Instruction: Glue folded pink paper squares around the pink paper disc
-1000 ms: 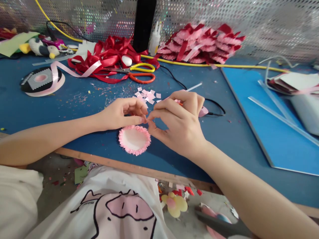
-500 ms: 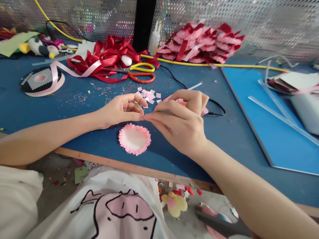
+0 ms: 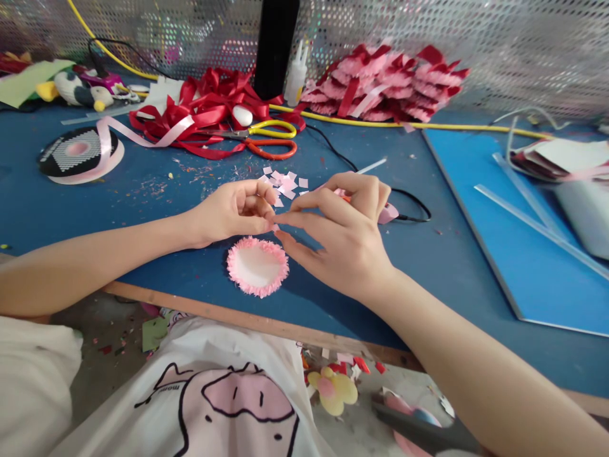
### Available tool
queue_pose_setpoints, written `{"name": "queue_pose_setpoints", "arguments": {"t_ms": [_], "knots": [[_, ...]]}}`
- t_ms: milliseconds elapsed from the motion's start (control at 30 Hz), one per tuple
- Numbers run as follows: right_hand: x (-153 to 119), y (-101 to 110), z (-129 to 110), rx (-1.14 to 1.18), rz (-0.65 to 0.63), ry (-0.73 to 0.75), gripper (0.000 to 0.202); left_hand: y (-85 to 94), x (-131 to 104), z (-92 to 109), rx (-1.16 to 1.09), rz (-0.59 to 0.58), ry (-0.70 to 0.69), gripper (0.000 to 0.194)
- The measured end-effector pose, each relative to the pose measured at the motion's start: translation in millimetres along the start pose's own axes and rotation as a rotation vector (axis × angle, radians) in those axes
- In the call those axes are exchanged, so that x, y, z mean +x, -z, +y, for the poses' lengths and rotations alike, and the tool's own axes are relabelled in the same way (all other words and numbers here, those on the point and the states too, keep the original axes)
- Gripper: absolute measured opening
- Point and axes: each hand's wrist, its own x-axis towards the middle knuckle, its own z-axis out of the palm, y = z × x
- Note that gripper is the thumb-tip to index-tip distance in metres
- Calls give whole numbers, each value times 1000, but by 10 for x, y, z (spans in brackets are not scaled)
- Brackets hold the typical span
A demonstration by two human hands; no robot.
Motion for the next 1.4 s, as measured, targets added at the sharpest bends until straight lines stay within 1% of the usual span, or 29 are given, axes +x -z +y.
{"name": "queue_pose_setpoints", "arguments": {"t_ms": [33,100,233,300,433,567,700,767,867,1033,1200,1400], "knots": [[1,4,-1,10,-17,-11,11,0,-2,-3,1,4,-1,32],[0,-2,6,27,-7,-15,10,3,-2,-11,-3,15,-5,33],[-11,-31,39,67,-2,-16,18,7,5,-26,-19,27,-24,34],[-19,-34,48,82,-21,-24,16,3,5,-24,-4,18,-33,33],[-32,-30,29,63,20,-43,7,-19,-7,-3,23,14,-39,31],[-35,-49,-6,67,22,-58,8,-33,-10,6,43,27,-23,31],[-23,-63,-15,9,60,-23,10,-8,8,-17,43,7,-1,34],[-18,-58,-12,-11,52,-35,11,16,19,-33,24,-12,0,37],[-18,-48,0,20,42,-57,12,50,31,-49,-1,-31,-1,42],[-30,-56,42,-1,101,-21,12,77,48,-54,-3,4,-2,41],[-54,-71,94,-53,69,-14,6,75,45,-38,-37,-6,11,41],[-67,-84,117,-37,150,57,6,44,30,-5,-45,8,33,43]]}}
